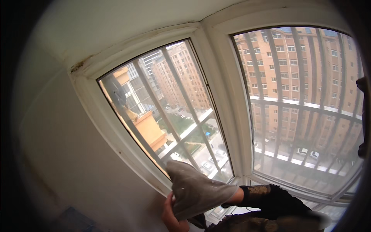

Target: The person wipes the white window frames and sills with a cloth, moving along the perimeter and reaching upward to clean the top sections. The person uses a gray cloth to wipe the frames and sills, focusing on the edges and corners.

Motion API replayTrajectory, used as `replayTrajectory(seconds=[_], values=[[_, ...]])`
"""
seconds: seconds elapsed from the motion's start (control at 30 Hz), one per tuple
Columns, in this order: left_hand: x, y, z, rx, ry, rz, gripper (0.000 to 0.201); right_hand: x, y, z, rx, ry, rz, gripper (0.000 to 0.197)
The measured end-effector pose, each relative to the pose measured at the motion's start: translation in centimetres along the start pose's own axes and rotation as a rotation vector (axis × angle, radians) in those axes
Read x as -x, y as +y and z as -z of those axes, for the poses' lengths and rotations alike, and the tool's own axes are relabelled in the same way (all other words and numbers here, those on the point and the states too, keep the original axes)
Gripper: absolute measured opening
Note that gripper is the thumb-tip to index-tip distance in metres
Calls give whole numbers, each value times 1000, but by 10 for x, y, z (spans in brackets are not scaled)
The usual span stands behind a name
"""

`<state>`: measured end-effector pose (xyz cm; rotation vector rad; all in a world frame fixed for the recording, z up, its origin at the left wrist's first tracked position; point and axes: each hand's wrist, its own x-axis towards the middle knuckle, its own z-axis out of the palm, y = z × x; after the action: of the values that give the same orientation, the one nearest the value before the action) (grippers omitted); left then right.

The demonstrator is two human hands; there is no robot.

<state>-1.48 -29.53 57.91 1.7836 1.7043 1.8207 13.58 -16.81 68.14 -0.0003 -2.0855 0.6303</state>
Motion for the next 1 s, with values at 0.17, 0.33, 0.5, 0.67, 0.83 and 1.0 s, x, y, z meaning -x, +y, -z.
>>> replayTrajectory(seconds=[0.17, 0.33, 0.5, 0.67, 0.83, 1.0], values=[[1, -47, -10, -191, -490, 225, 36, 96, 72, -13, -221, -368, -468, 46], [17, -115, -69, 530, -732, 1264, 42, 181, 117, 3, -313, -814, -471, 43], [7, -95, -85, 1102, -649, 1257, 54, 181, 150, 67, -1048, -752, -971, 46], [-23, -45, -82, 1140, -534, 1256, 67, 209, 148, 51, -1029, 27, -801, 45], [-37, -45, -85, 1228, -445, 1112, 72, 222, 145, 36, -936, -340, -765, 73], [-64, -54, -61, 1588, -498, 932, 70, 192, 119, 59, -1081, -318, -893, 48]])
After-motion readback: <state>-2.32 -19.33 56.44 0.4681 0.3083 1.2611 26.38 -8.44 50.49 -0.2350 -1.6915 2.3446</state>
